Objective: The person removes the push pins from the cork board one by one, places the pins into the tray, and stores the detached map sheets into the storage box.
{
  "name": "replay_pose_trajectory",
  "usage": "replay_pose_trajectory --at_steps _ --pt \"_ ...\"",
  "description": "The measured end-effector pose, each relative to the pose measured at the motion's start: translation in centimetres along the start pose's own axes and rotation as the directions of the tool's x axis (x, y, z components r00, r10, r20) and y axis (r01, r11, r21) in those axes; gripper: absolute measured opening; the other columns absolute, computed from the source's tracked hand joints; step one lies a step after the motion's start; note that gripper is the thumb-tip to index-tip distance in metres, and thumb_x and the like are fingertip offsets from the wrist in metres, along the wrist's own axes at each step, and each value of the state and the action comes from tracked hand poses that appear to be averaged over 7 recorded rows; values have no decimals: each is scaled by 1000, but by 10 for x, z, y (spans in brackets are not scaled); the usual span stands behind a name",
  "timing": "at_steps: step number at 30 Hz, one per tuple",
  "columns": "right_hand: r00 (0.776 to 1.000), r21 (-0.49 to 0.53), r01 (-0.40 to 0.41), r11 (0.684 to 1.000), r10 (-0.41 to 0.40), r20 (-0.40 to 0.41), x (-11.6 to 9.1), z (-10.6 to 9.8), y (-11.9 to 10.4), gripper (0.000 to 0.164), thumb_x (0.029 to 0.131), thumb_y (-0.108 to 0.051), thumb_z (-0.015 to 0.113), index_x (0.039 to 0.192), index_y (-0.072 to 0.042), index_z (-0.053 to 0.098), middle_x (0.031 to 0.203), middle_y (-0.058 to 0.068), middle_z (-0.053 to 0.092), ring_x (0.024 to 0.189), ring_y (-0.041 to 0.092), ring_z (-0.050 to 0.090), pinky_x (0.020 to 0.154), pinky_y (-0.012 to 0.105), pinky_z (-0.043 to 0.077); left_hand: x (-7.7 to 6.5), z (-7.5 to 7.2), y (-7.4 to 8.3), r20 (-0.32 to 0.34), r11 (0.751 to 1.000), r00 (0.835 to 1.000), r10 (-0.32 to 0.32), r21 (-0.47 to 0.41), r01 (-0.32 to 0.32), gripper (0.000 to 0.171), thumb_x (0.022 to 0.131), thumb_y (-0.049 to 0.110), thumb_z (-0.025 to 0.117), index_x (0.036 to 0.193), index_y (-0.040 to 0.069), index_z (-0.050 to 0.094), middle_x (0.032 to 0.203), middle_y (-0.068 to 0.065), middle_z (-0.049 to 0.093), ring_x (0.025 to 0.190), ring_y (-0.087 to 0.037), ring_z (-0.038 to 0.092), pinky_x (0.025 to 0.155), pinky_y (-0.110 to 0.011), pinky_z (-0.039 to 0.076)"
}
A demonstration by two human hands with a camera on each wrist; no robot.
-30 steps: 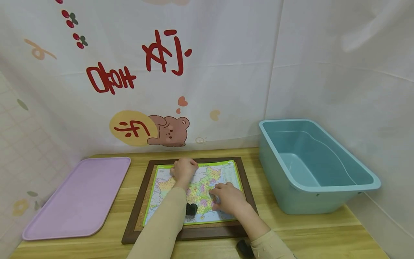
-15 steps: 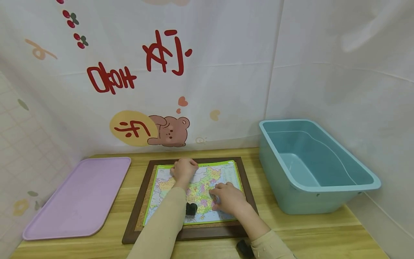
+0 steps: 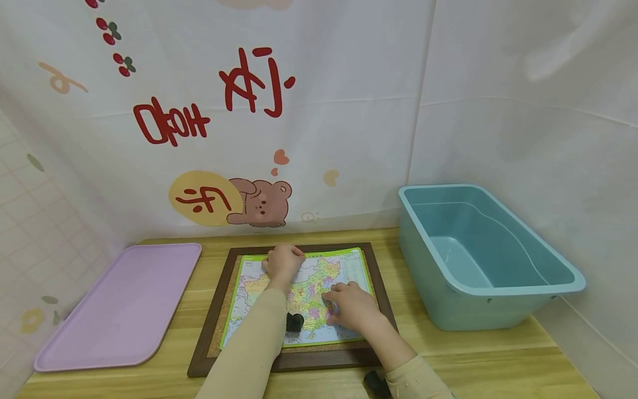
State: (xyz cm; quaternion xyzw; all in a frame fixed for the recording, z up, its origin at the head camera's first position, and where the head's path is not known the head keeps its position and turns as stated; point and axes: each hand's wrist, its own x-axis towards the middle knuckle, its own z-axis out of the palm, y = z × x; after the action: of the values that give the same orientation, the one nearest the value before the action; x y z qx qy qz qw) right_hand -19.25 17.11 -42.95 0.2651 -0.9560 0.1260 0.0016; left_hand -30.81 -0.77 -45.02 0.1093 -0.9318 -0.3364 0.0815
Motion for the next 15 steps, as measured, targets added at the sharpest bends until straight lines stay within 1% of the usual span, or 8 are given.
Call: replay_pose_trajectory --at_steps 6,15 --pt "1000 -9 -2 1000 2 -3 -1 1 -2 46 80 -27 83 122 -14 71 123 11 64 106 37 58 77 48 55 0 2 -1 6 1000 1000 1 13 -1 20 89 25 76 70 24 71 96 -4 61 99 -32 51 92 -57 32" --pt "1000 -10 -5 1000 5 -6 -2 2 -4 46 80 -28 83 122 -14 71 123 11 64 106 37 58 78 48 55 -3 -1 0 19 998 1000 12 64 -13 21 89 25 75 70 23 67 99 -6 60 103 -34 51 93 -59 32"
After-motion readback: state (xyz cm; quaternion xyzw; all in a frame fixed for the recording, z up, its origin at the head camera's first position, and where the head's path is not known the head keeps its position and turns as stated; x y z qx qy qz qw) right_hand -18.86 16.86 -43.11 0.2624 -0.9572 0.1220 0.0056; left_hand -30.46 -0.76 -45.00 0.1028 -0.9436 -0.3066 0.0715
